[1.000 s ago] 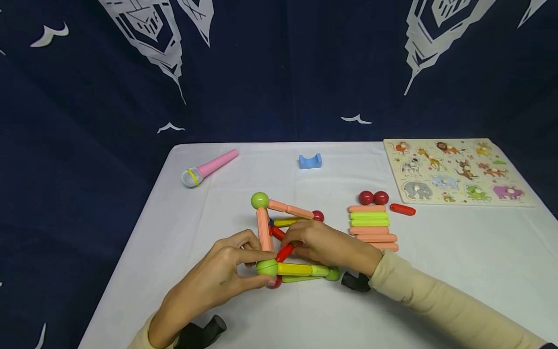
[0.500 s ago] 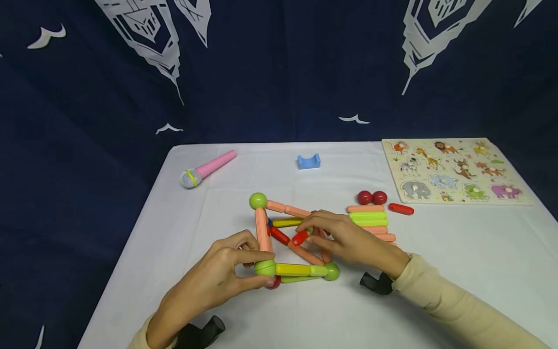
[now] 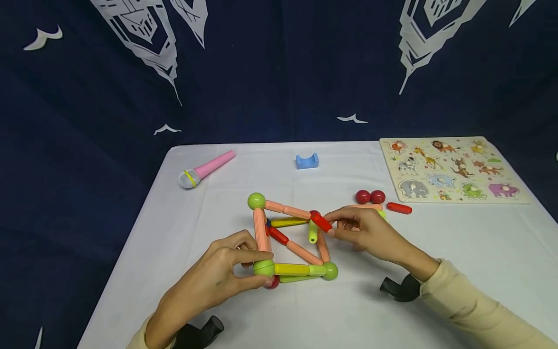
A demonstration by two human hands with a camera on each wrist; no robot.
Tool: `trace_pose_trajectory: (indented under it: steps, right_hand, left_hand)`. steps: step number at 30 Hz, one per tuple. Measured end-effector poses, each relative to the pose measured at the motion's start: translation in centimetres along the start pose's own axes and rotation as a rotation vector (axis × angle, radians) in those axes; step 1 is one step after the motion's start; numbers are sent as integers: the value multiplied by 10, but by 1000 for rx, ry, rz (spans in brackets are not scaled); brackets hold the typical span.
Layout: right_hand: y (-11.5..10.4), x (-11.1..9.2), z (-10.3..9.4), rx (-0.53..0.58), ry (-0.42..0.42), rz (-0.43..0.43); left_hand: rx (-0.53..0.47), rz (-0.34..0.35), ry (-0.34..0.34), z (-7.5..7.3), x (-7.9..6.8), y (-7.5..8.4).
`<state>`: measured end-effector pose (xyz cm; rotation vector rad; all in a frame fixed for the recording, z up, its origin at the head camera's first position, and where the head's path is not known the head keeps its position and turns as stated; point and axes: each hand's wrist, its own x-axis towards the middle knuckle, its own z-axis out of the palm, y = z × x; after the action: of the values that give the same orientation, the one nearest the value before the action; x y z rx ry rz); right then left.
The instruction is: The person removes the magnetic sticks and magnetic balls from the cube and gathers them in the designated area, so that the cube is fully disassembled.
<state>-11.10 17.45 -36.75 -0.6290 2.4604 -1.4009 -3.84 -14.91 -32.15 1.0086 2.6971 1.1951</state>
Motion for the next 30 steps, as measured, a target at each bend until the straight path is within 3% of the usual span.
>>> trace_pose_trajectory:
  steps: [4,7,11,16,22,30]
  right_hand:
    - [10,-12,-16,11,24,74]
    - [22,-25,-31,-63,62,109]
    - [43,-45,-51,-272,166,99]
    - [69,-62,-76,-336,259,187]
    - [95,-64,-93,-376,320,308]
    - [114,-58,-96,-452,372,312]
  left_hand:
    - [0,12,3,0,0,0]
    - [3,14,2,-1,0,0]
    - [5,13,0,-2,0,0]
    - [16,15,3,-3,0,-1]
    - [8,3,3,-2,-1,-1]
    - [-6,-3,-4,-1,-2,0]
